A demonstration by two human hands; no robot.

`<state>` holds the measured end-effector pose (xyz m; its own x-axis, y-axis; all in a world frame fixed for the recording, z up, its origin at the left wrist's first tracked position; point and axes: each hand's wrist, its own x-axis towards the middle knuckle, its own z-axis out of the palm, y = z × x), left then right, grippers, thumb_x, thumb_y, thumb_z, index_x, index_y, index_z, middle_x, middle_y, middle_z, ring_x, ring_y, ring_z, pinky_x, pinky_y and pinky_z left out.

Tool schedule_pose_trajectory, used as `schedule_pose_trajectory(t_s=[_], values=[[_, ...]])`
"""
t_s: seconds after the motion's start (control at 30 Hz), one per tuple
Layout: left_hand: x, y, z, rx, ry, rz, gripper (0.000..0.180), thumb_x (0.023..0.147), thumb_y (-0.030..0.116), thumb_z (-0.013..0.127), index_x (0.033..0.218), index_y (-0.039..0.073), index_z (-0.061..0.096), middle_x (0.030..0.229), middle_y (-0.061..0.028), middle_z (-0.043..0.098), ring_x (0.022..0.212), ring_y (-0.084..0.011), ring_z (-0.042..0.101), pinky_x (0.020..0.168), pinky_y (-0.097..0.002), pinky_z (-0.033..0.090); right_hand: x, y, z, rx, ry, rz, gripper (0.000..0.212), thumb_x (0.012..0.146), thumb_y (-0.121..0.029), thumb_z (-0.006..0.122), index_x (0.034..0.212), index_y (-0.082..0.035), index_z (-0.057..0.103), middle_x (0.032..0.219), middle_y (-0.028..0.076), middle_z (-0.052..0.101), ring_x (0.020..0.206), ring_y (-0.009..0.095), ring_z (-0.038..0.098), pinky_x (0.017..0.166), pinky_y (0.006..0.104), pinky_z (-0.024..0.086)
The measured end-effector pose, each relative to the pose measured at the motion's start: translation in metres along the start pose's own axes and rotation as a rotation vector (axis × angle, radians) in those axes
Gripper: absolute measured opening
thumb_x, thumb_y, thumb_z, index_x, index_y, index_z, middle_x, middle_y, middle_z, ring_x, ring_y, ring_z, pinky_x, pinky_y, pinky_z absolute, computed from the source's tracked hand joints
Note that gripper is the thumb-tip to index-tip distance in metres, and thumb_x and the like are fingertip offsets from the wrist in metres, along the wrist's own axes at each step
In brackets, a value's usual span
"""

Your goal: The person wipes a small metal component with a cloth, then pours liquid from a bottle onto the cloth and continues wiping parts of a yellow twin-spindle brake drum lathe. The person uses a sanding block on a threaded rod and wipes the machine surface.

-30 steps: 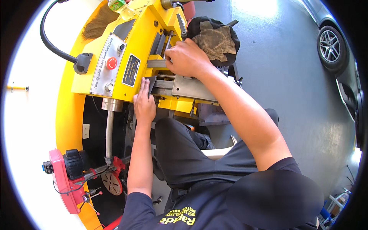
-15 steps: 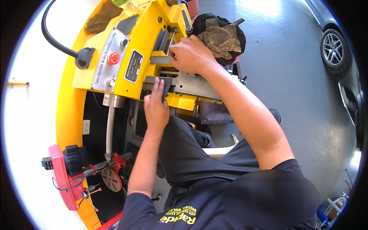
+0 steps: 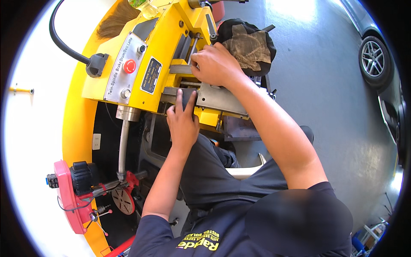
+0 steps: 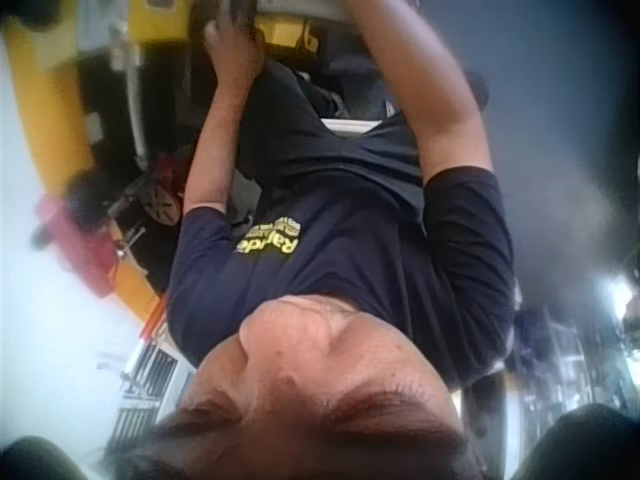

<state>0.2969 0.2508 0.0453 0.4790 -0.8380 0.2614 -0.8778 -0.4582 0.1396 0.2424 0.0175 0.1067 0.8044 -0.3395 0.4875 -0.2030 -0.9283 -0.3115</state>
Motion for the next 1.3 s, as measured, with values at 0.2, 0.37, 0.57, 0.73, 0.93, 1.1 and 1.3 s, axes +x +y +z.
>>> schedule_pose_trajectory(t_s=[0.2, 0.37, 0.57, 0.73, 0.93, 1.1, 1.3], values=[[0.016, -0.016, -0.001, 0.022, 0.029, -0.054, 0.072, 0.094, 0.008, 0.068, 0.162, 0.03, 0.057, 0.175, -0.0038, 0.045, 0.138, -0.0434, 0.052, 0.116, -0.0546, 0.043, 0.001, 0.0, -0.004, 0.007, -0.034, 0.002, 0.026, 0.093, -0.027, 0.066, 0.096, -0.007, 0.083, 0.096, 0.015, 0.08, 0.103, 0.032, 0.075, 0.097, 0.0457, 0.05], [0.01, -0.006, -0.005, -0.009, 0.023, 0.006, 0.07, 0.095, 0.004, 0.065, 0.161, 0.026, 0.058, 0.176, -0.0001, 0.046, 0.144, -0.0462, 0.049, 0.12, -0.0569, 0.04, 0.001, 0.001, -0.003, 0.015, -0.019, 0.009, 0.026, 0.093, -0.027, 0.067, 0.097, -0.007, 0.083, 0.097, 0.015, 0.08, 0.103, 0.032, 0.075, 0.096, 0.0458, 0.05], [-0.003, 0.002, -0.001, -0.046, 0.022, 0.015, 0.066, 0.097, 0.002, 0.061, 0.159, 0.024, 0.06, 0.174, 0.0006, 0.049, 0.151, -0.0473, 0.045, 0.124, -0.059, 0.031, 0.003, 0.003, -0.001, 0.01, -0.006, -0.01, 0.027, 0.093, -0.027, 0.066, 0.099, -0.008, 0.083, 0.097, 0.015, 0.08, 0.104, 0.033, 0.075, 0.097, 0.0458, 0.05], [0.018, -0.024, -0.001, -0.018, 0.11, 0.053, 0.063, 0.096, 0.005, 0.061, 0.157, 0.022, 0.062, 0.17, 0.0029, 0.054, 0.151, -0.0436, 0.046, 0.119, -0.0598, 0.033, 0.003, -0.002, -0.008, 0.033, -0.045, 0.002, 0.026, 0.094, -0.028, 0.065, 0.098, -0.009, 0.083, 0.097, 0.015, 0.081, 0.104, 0.033, 0.074, 0.097, 0.047, 0.051], [0.009, -0.013, -0.003, -0.099, 0.041, 0.083, 0.075, 0.091, -0.003, 0.058, 0.162, 0.023, 0.055, 0.173, 0.0048, 0.049, 0.151, -0.0433, 0.045, 0.122, -0.0572, 0.032, 0.005, -0.002, -0.006, -0.018, -0.043, -0.02, 0.026, 0.095, -0.028, 0.064, 0.096, -0.009, 0.082, 0.096, 0.015, 0.08, 0.1, 0.035, 0.075, 0.095, 0.0498, 0.052], [0.011, -0.01, 0.008, -0.085, 0.055, 0.075, 0.073, 0.094, 0.0, 0.059, 0.163, 0.025, 0.054, 0.174, 0.0058, 0.047, 0.152, -0.044, 0.043, 0.121, -0.0613, 0.032, 0.005, -0.003, -0.008, -0.004, -0.064, -0.006, 0.027, 0.096, -0.03, 0.067, 0.094, -0.007, 0.081, 0.095, 0.016, 0.08, 0.102, 0.034, 0.075, 0.095, 0.0485, 0.052], [0.018, -0.008, 0.01, -0.082, 0.082, 0.104, 0.073, 0.096, 0.0, 0.056, 0.163, 0.027, 0.056, 0.175, 0.008, 0.046, 0.153, -0.0444, 0.043, 0.122, -0.0621, 0.03, 0.008, 0.0, -0.01, -0.046, -0.051, -0.032, 0.028, 0.095, -0.031, 0.067, 0.096, -0.007, 0.081, 0.093, 0.015, 0.08, 0.101, 0.035, 0.075, 0.094, 0.0492, 0.052]])
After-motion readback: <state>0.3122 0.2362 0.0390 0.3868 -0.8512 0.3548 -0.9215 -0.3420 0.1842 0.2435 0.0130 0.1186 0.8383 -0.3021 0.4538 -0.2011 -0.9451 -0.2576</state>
